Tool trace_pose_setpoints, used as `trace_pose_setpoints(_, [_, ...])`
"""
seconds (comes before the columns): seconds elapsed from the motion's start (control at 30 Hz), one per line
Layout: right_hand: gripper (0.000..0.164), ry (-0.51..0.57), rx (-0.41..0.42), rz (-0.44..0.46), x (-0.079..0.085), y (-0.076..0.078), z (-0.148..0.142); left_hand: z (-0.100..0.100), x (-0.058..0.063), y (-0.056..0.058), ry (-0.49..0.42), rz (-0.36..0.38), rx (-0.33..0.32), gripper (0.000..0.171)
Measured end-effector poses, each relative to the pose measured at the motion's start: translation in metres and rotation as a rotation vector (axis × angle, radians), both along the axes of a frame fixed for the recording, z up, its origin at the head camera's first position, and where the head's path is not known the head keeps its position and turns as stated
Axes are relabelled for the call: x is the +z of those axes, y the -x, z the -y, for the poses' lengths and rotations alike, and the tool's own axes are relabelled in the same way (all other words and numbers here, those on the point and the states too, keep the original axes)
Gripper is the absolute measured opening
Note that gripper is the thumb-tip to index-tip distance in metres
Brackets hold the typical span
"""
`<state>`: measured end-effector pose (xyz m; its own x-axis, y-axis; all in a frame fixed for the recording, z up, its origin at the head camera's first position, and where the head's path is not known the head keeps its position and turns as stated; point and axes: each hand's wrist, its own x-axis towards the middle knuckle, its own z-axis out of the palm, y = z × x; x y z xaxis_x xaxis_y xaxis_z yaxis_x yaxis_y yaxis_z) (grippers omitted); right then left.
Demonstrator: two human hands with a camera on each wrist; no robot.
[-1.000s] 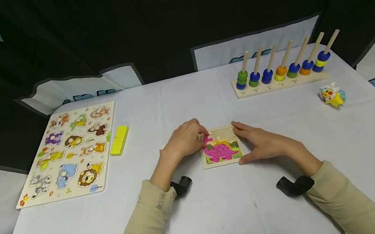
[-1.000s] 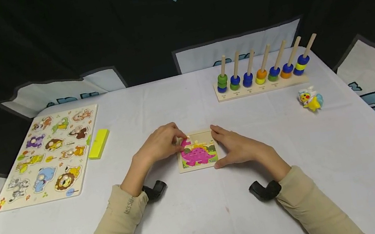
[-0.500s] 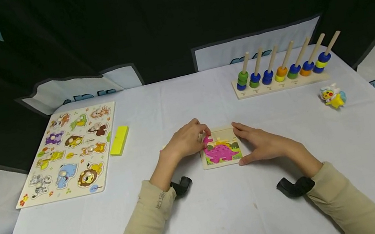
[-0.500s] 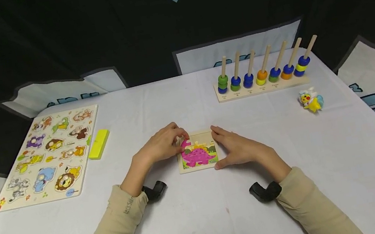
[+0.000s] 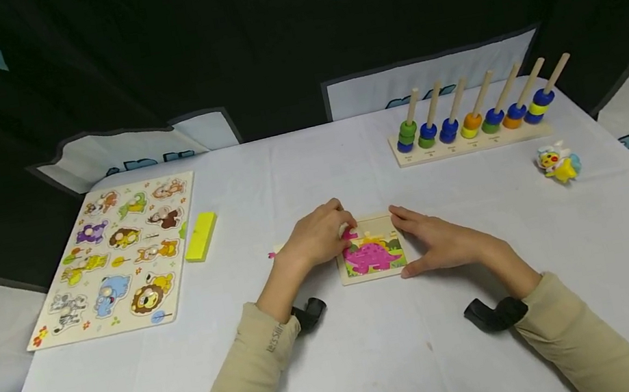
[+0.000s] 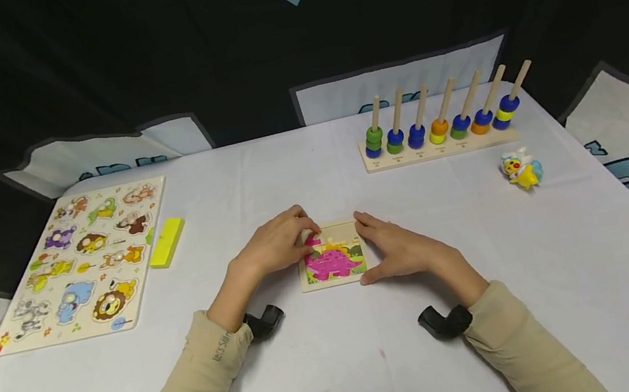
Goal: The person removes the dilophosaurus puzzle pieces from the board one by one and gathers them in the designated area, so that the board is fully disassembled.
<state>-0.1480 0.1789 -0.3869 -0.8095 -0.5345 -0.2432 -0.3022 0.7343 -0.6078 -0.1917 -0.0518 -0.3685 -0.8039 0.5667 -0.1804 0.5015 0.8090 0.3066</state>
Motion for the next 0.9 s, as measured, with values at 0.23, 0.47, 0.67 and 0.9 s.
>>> trace_pose_setpoints(0.23, [0.099,0.002,0.007,0.003,-0.0017,-0.0009,0.0000,-0.0016,-0.0048,0.0002,-0.057,0.034,-0.006,0.020])
trace_pose_setpoints(0.47, [0.098,0.006,-0.004,0.004,-0.0005,0.0001,0.0000,-0.0034,-0.0012,-0.0007,-0.062,0.059,0.068,0.021])
trace_pose_setpoints(0.67, [0.098,-0.001,-0.005,0.004,-0.0010,0.0004,0.0006,-0.0027,0.0006,-0.0005,-0.044,0.043,0.081,0.021])
trace_pose_setpoints(0.9, [0.099,-0.004,0.001,-0.005,-0.0004,0.0016,0.0006,-0.0023,0.0017,-0.0016,-0.027,-0.006,0.056,0.023])
